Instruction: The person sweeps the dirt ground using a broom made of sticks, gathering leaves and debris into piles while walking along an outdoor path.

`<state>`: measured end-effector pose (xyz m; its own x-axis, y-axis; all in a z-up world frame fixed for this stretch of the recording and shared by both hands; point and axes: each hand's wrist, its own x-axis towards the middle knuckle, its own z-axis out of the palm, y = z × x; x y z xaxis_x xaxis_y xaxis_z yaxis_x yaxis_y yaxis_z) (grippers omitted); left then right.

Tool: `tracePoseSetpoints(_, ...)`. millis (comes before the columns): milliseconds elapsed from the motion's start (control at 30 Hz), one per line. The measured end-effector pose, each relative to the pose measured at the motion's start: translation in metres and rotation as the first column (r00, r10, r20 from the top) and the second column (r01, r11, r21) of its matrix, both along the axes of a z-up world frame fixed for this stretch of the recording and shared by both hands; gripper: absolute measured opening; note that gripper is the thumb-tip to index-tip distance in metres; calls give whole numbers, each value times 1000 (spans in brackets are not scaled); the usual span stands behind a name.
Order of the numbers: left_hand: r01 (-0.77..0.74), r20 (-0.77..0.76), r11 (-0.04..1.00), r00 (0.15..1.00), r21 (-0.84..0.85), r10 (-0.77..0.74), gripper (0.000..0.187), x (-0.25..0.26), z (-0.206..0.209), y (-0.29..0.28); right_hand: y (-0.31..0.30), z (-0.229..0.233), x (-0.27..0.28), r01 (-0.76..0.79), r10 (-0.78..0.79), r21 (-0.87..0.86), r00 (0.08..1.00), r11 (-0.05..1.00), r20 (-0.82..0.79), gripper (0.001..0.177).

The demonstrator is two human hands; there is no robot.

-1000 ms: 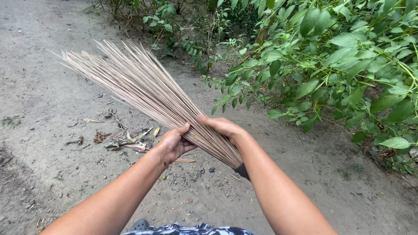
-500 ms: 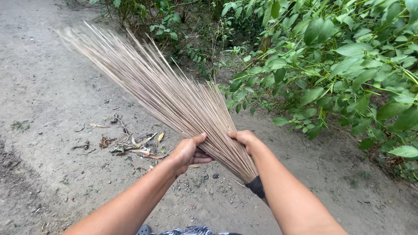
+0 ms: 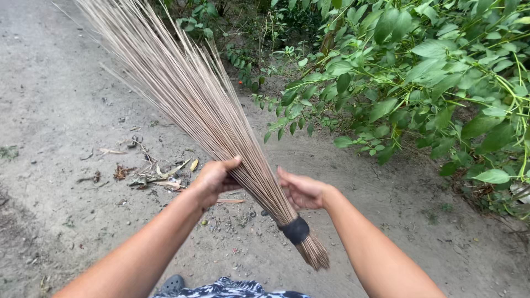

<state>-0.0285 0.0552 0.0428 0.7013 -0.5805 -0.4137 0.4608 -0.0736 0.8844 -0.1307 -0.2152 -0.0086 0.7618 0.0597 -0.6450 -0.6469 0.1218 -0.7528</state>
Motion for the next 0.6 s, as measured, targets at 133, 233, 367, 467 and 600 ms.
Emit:
tracePoseSetpoints(133, -146, -53, 989, 988, -1, 146, 30, 10, 10, 13, -3, -10, -50, -176, 198, 346, 980, 922, -28, 70)
tracePoseSetpoints(233, -165, -77, 984, 984, -60, 160, 32, 21, -3, 17, -2, -21, -58, -180, 225, 538, 974, 823, -18, 60)
tracePoseSetpoints(367, -274, -218, 955, 945, -111, 245, 26, 47, -41, 6, 15, -37, -62, -64, 120, 637, 992, 768, -44, 50)
tracePoseSetpoints(467, -262, -220, 964, 944, -52, 245, 26, 63, -72, -7, 31, -48, -61, 19, 7, 492, 999, 871, -51, 53)
tracePoseSetpoints(600, -225, -227, 974, 950, -31, 213, 39, 87, -89, -24, 62, -67, -38, 251, -224, 296, 967, 922, -122, 50)
